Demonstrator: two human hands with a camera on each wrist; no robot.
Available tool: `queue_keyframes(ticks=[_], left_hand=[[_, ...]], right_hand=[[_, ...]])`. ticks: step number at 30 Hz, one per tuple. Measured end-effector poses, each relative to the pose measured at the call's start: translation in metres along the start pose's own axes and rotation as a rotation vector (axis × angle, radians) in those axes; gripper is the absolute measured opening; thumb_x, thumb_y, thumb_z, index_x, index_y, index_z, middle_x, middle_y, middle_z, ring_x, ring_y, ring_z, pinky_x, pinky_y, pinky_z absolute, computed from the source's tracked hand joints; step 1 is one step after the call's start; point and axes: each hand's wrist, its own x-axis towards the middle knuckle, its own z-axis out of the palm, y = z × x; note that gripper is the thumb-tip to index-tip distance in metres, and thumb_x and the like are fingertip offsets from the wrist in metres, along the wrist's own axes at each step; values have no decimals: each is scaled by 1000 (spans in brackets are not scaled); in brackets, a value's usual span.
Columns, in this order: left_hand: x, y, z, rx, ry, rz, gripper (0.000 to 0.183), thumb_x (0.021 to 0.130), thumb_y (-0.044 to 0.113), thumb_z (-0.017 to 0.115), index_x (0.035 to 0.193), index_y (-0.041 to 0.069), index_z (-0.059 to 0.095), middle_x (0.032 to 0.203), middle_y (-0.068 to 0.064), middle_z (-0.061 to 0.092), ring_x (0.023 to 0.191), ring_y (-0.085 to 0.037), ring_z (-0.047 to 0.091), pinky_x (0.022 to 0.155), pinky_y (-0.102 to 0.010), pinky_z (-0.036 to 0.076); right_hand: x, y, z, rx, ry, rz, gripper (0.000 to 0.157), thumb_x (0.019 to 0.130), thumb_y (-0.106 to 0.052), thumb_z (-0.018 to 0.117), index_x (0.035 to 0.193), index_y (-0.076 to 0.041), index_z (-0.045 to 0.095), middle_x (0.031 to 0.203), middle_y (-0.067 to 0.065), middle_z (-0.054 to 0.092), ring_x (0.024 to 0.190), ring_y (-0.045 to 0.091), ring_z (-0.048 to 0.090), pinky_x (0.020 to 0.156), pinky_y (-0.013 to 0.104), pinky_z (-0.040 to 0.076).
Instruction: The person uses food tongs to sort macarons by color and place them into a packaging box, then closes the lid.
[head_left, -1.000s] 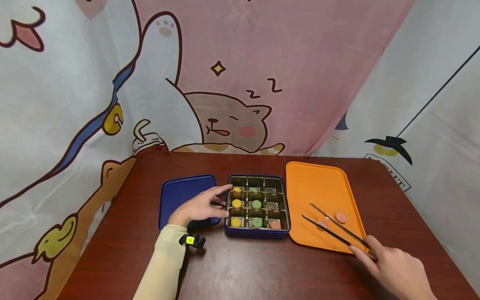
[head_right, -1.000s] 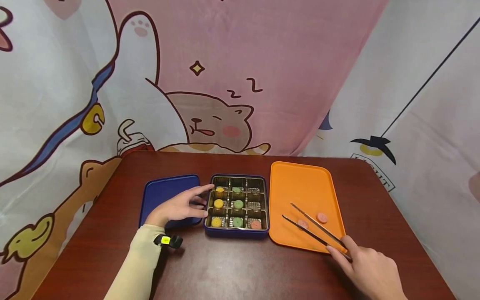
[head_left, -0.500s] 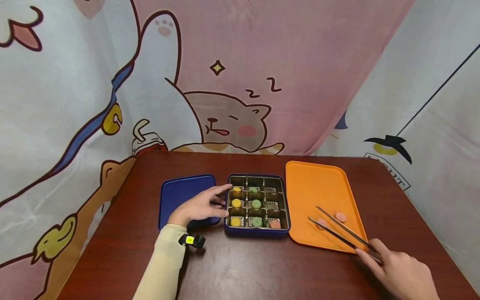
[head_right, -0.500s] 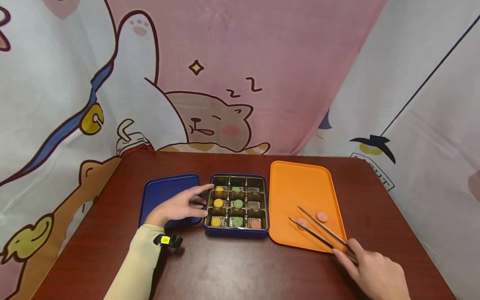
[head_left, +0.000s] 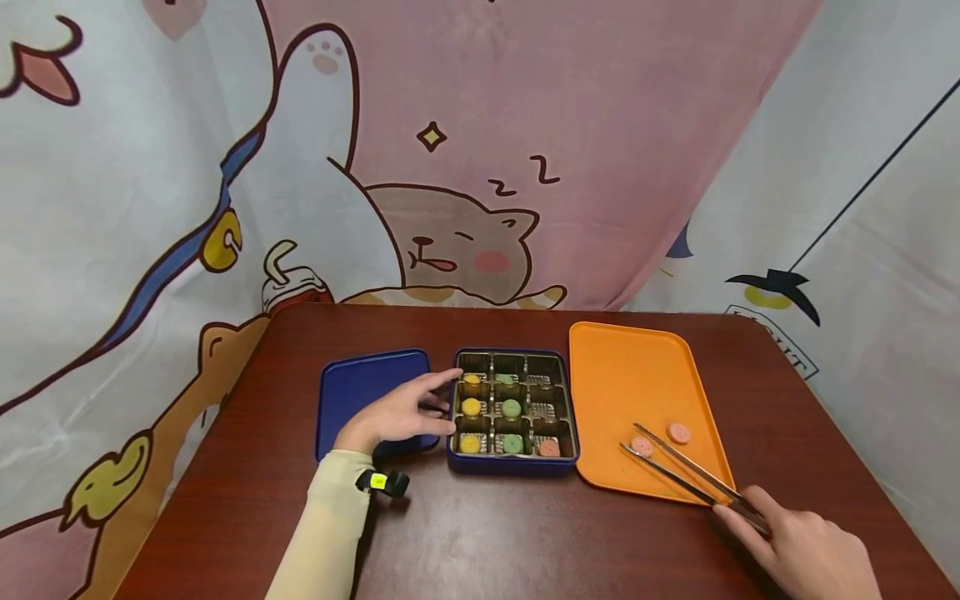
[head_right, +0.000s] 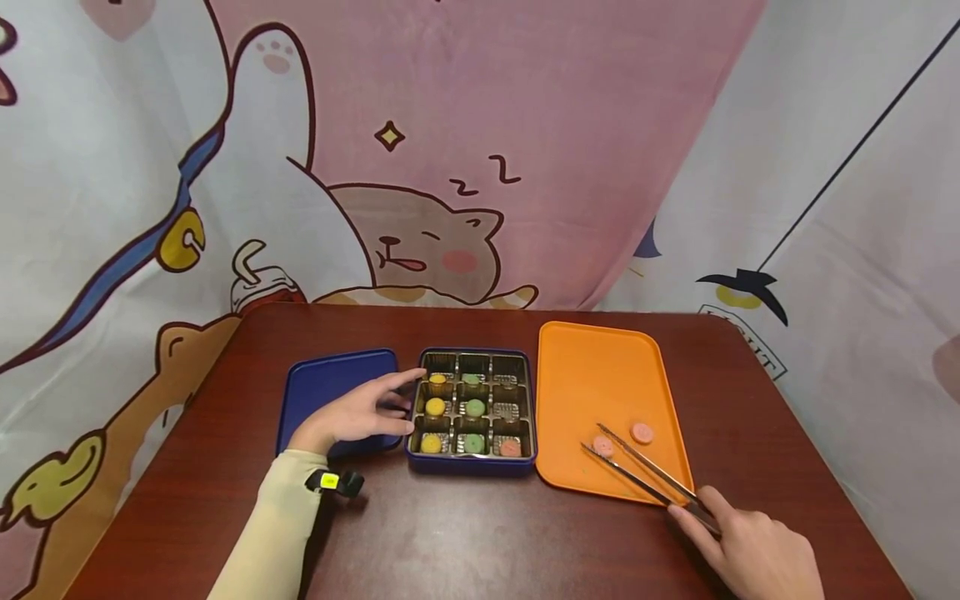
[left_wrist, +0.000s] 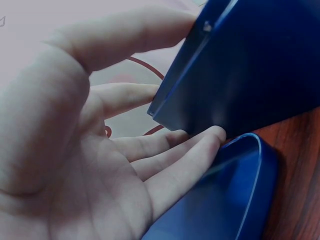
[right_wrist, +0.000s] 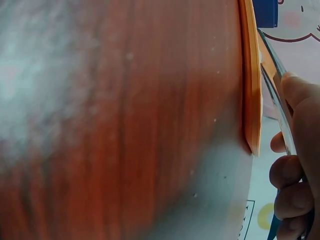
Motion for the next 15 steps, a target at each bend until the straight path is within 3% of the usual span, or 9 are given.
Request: queue_keyframes(ticks=[6, 15], left_hand=[[0, -1, 1, 10, 3, 2, 91, 94, 24, 82, 168, 22, 30, 169, -11, 30, 134, -32, 58, 107, -50, 53], [0, 1, 0, -5, -4, 6, 91, 94, 21, 82, 168, 21, 29, 169, -12, 29, 135, -33, 57, 107, -50, 53]], right_hand=[[-2, 1, 3, -13, 28, -3, 48, 97, -62, 67, 89, -16, 55, 52, -5, 28, 43, 16, 34, 44, 33, 24], [1, 4, 1, -14, -53, 18, 50, 99, -66, 61, 94, -16, 60, 52, -3, 34, 46, 17, 38, 45, 34, 27]])
